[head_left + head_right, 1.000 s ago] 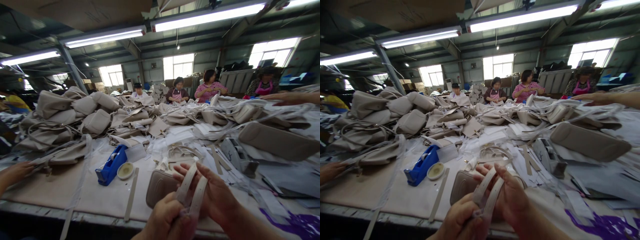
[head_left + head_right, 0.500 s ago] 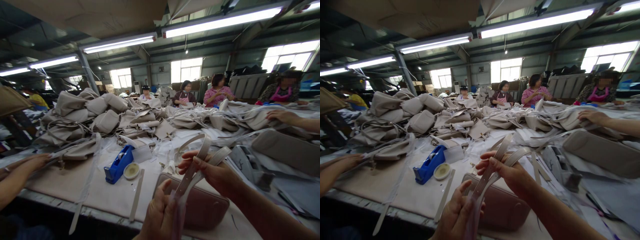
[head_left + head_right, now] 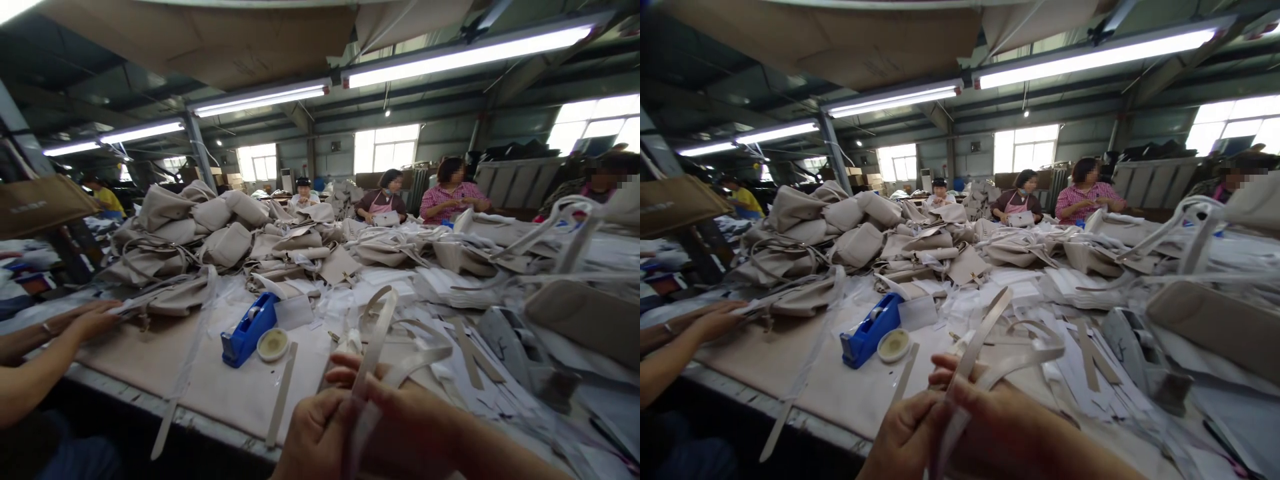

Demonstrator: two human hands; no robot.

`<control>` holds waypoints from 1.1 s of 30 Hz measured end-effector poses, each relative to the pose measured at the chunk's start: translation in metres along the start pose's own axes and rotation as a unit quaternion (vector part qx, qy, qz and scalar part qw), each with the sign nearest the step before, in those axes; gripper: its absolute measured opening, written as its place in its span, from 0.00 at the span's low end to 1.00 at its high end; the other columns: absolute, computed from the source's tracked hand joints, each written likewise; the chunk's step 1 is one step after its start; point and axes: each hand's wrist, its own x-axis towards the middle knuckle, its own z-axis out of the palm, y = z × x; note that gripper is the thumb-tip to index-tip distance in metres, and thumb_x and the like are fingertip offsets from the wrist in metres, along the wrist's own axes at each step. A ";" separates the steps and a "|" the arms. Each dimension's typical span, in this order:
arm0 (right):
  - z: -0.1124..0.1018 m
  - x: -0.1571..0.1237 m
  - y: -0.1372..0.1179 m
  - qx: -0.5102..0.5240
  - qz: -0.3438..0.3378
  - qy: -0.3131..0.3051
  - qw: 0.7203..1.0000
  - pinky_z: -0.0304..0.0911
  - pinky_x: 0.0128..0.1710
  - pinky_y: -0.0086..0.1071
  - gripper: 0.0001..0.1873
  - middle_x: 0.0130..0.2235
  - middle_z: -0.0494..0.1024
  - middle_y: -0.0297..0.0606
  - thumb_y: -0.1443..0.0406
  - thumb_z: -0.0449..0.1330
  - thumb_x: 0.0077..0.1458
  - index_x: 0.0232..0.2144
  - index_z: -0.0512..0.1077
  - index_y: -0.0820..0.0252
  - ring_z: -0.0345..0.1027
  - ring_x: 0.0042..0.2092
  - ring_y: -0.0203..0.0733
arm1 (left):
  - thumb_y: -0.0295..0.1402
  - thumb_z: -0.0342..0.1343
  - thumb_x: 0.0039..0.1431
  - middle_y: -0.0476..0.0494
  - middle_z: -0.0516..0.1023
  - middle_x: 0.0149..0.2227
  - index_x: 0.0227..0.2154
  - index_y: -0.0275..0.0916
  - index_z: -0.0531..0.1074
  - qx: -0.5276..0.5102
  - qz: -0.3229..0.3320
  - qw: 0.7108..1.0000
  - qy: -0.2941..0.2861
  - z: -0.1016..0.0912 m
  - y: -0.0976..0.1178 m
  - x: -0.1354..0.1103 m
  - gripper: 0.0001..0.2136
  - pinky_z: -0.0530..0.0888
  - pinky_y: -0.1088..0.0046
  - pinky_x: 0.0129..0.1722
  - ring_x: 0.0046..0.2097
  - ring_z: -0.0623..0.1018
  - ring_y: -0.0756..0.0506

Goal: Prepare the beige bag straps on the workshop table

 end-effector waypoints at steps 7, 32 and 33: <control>-0.020 0.031 -0.051 0.119 -0.075 0.231 0.963 0.71 0.38 0.37 0.07 0.33 0.83 0.42 0.65 0.61 0.56 0.36 0.75 0.63 0.78 0.34 0.44 | 0.52 0.50 0.62 0.49 0.67 0.23 0.30 0.34 0.75 -0.033 -0.026 0.999 -0.019 0.003 -0.002 0.002 0.23 0.60 0.77 0.24 0.25 0.62 0.52; 0.022 0.027 -0.058 -0.033 -0.167 0.131 0.977 0.66 0.51 0.51 0.20 0.41 0.83 0.45 0.57 0.70 0.47 0.41 0.76 0.59 0.76 0.45 0.53 | 0.47 0.50 0.64 0.47 0.73 0.27 0.30 0.35 0.76 0.042 0.005 0.998 0.038 -0.008 0.031 0.036 0.20 0.64 0.77 0.29 0.30 0.67 0.50; 0.024 0.027 -0.052 -0.053 -0.160 0.127 0.977 0.64 0.54 0.52 0.21 0.42 0.83 0.46 0.56 0.69 0.46 0.41 0.77 0.59 0.75 0.47 0.53 | 0.47 0.50 0.64 0.48 0.73 0.27 0.29 0.35 0.75 0.042 0.011 0.998 0.039 -0.008 0.033 0.040 0.20 0.64 0.77 0.29 0.30 0.67 0.50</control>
